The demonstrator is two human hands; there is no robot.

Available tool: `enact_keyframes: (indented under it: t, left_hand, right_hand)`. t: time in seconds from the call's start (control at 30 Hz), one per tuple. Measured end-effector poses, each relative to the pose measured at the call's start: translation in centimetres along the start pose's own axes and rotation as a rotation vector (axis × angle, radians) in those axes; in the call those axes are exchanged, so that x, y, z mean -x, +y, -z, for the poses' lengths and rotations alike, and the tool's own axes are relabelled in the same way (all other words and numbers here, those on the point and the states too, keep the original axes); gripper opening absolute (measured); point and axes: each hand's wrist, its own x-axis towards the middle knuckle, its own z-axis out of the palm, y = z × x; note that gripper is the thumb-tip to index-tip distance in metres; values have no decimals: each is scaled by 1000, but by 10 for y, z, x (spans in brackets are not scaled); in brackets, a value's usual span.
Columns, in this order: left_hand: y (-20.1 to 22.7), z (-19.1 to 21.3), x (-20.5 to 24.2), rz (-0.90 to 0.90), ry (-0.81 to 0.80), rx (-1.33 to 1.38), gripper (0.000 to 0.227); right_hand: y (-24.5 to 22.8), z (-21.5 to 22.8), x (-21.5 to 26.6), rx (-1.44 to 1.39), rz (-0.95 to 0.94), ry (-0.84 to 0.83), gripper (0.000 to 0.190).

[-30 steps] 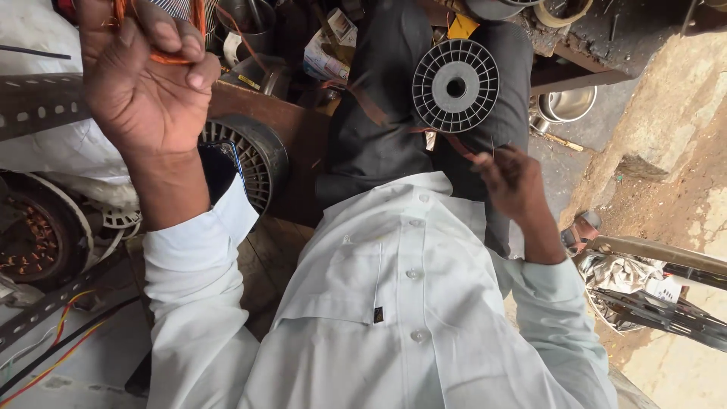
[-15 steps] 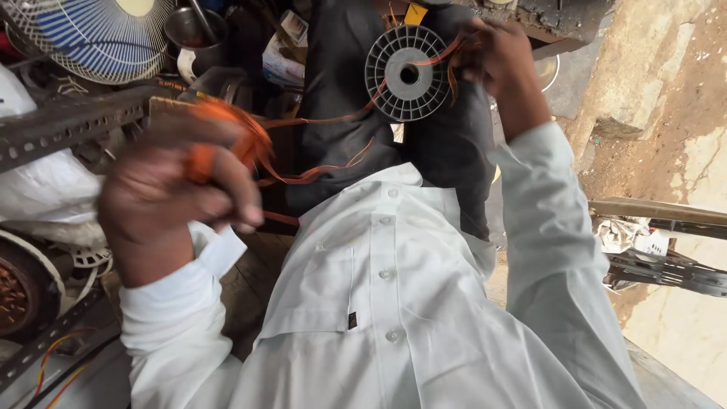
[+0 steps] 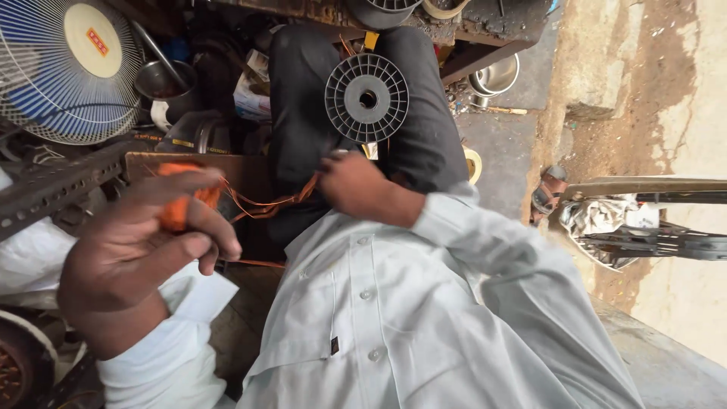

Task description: The person is manually rewinding a copper wire coil onto a spool.

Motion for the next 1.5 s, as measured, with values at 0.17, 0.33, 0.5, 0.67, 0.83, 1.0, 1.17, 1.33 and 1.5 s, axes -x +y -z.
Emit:
enact_keyframes:
  t: [0.17, 0.33, 0.5, 0.67, 0.83, 1.0, 1.17, 1.33, 1.5]
  left_hand:
    - [-17, 5, -16, 315, -48, -521, 62]
    - [-48, 19, -24, -59, 343, -225, 51]
    - [-31, 21, -20, -273, 415, 486, 46]
    - [-33, 33, 1, -247, 371, 428, 41]
    - [-27, 25, 8, -126, 336, -87, 37]
    - [-31, 20, 2, -140, 311, -18, 34]
    - [-29, 29, 2, -187, 304, 47, 33]
    - [-24, 32, -2, -180, 378, 245, 33]
    - [-31, 46, -13, -162, 361, 245, 35]
  right_hand:
    - [53, 22, 105, -97, -331, 159, 23]
    - [92, 34, 128, -891, -893, 308, 40]
    - [114, 28, 97, -901, -800, 480, 41]
    - [144, 41, 67, -1051, -1026, 480, 41]
    - [147, 55, 35, -794, -1038, 433, 35]
    - [148, 17, 2, -195, -692, 651, 27]
    - [138, 11, -26, -250, -850, 668, 27]
    - [157, -1, -23, -321, -750, 782, 24]
    - [136, 13, -25, -448, -786, 792, 15]
